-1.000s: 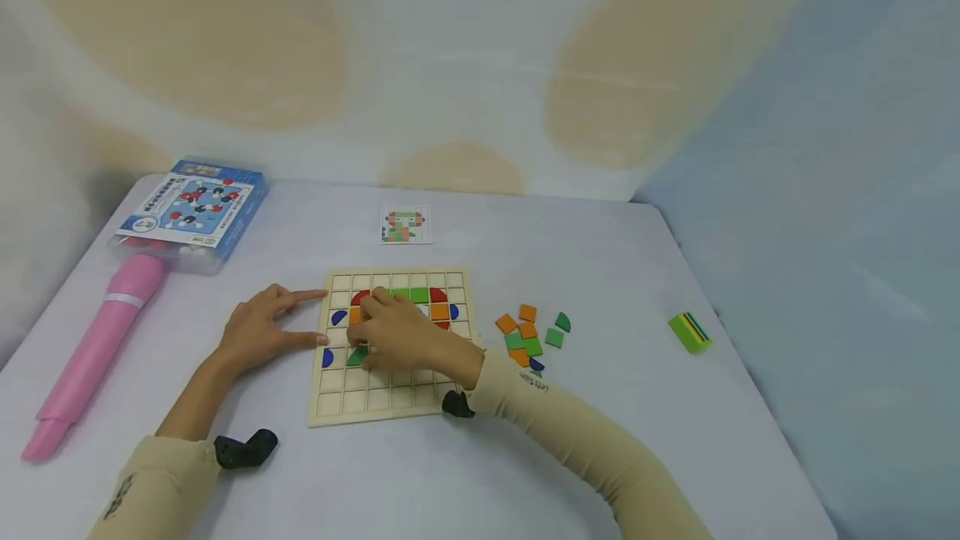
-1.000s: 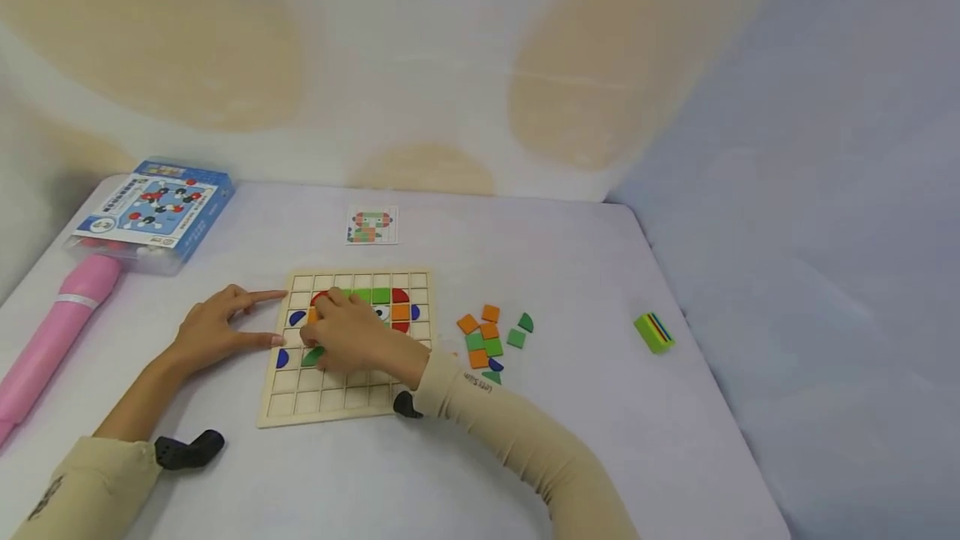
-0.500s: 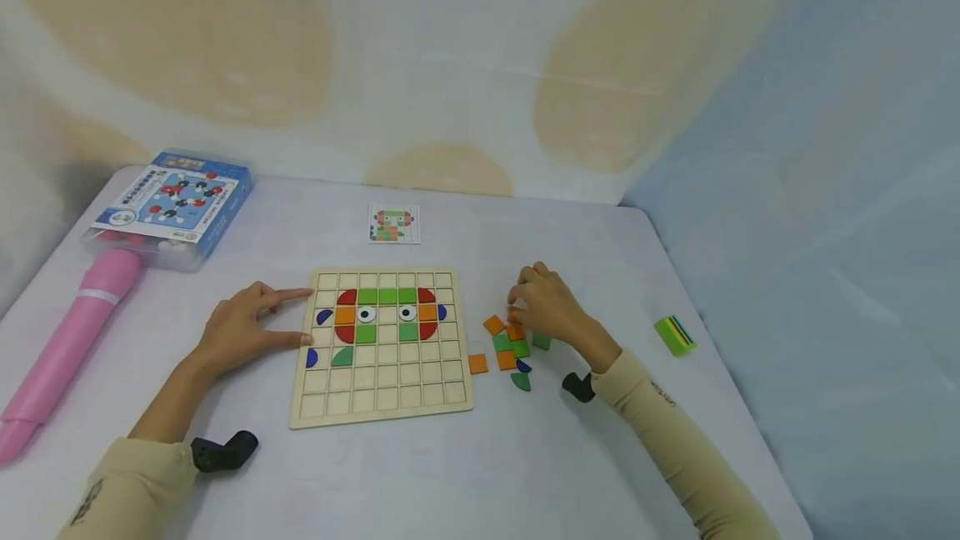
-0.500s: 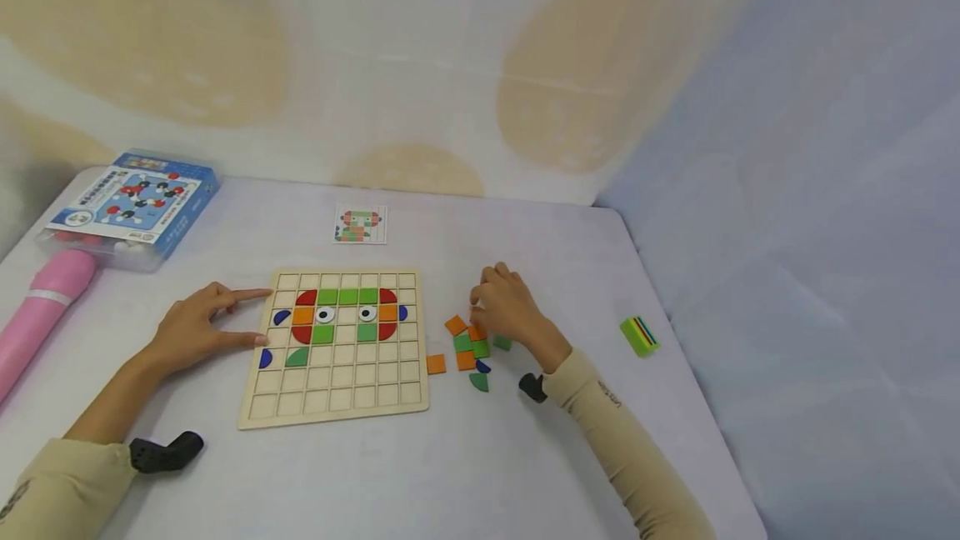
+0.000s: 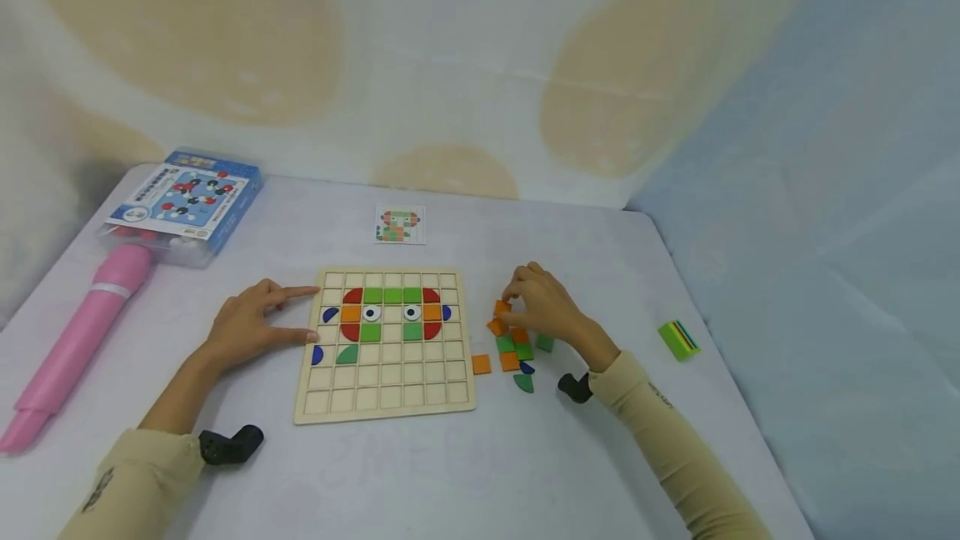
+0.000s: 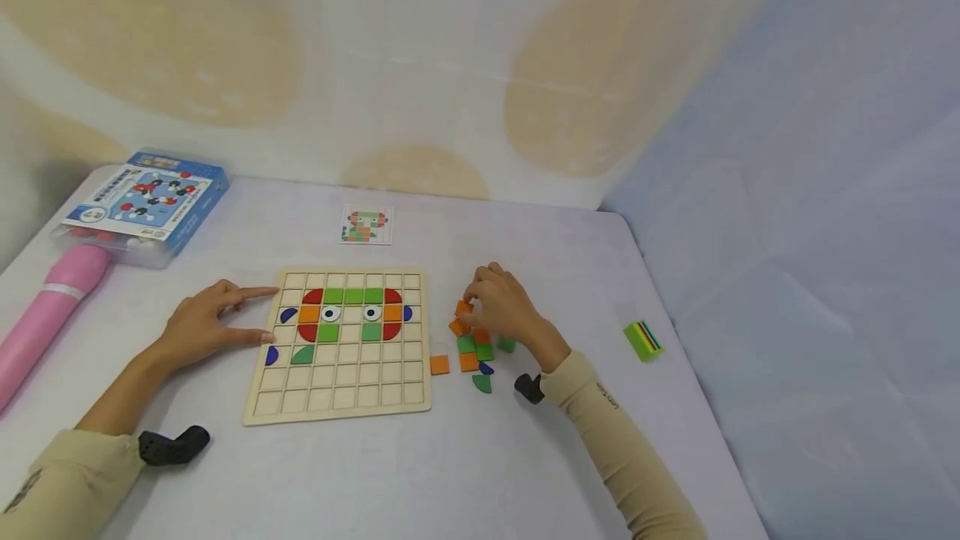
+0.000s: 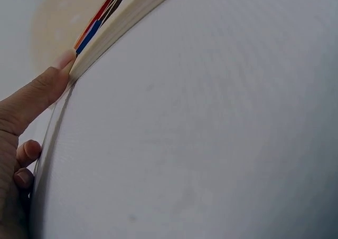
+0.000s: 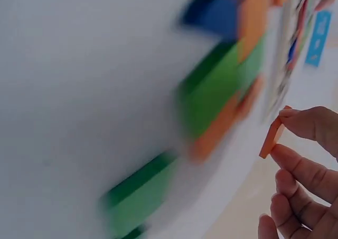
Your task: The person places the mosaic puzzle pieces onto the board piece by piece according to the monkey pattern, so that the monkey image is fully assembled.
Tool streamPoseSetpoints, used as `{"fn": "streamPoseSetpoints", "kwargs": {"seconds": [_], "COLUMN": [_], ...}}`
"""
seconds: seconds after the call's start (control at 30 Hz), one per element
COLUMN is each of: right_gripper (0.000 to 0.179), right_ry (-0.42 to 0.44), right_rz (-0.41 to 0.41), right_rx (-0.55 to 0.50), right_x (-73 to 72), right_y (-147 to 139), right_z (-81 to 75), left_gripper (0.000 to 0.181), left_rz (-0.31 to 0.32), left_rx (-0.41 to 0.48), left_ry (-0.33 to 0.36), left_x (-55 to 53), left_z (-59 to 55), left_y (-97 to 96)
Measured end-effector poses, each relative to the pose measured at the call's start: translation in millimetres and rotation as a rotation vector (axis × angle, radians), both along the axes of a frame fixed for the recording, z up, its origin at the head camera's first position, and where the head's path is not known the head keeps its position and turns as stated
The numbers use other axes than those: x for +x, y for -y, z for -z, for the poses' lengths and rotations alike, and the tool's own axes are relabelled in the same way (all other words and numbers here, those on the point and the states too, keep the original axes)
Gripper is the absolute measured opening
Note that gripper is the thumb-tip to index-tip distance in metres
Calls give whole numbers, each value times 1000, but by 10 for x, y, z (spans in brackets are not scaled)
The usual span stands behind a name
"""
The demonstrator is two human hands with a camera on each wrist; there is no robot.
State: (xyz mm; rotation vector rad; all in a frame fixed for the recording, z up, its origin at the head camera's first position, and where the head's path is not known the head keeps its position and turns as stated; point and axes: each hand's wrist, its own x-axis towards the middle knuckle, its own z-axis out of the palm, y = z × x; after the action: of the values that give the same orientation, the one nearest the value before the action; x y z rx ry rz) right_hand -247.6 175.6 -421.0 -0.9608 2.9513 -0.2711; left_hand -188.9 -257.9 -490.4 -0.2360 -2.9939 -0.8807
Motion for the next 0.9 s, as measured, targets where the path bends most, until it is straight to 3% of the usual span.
{"fn": "streamPoseSetpoints", "kwargs": {"seconds": [0.2,0.4,0.63,0.9], "right_gripper": [27,29,18,23], "right_ry": [-35,-35,-146,-65], "right_rz": [-176,-338,-306,-200], "right_rx": [14,116,213,135], "right_x": [186,429,605,616], "right_y": [719,1375,1633,1684], "right_z": [-142,-53,38,117], "left_gripper": [77,77,77,77], "left_rz": [-2,-8,-6,-3], "left_rx": [-3,4,17,3], "left_ry": [-3,14,17,37], "left_x": [-22,-1,-7,-4], "left_z": [6,3,-30,-17], "left_y": [19,20,-36,6]}}
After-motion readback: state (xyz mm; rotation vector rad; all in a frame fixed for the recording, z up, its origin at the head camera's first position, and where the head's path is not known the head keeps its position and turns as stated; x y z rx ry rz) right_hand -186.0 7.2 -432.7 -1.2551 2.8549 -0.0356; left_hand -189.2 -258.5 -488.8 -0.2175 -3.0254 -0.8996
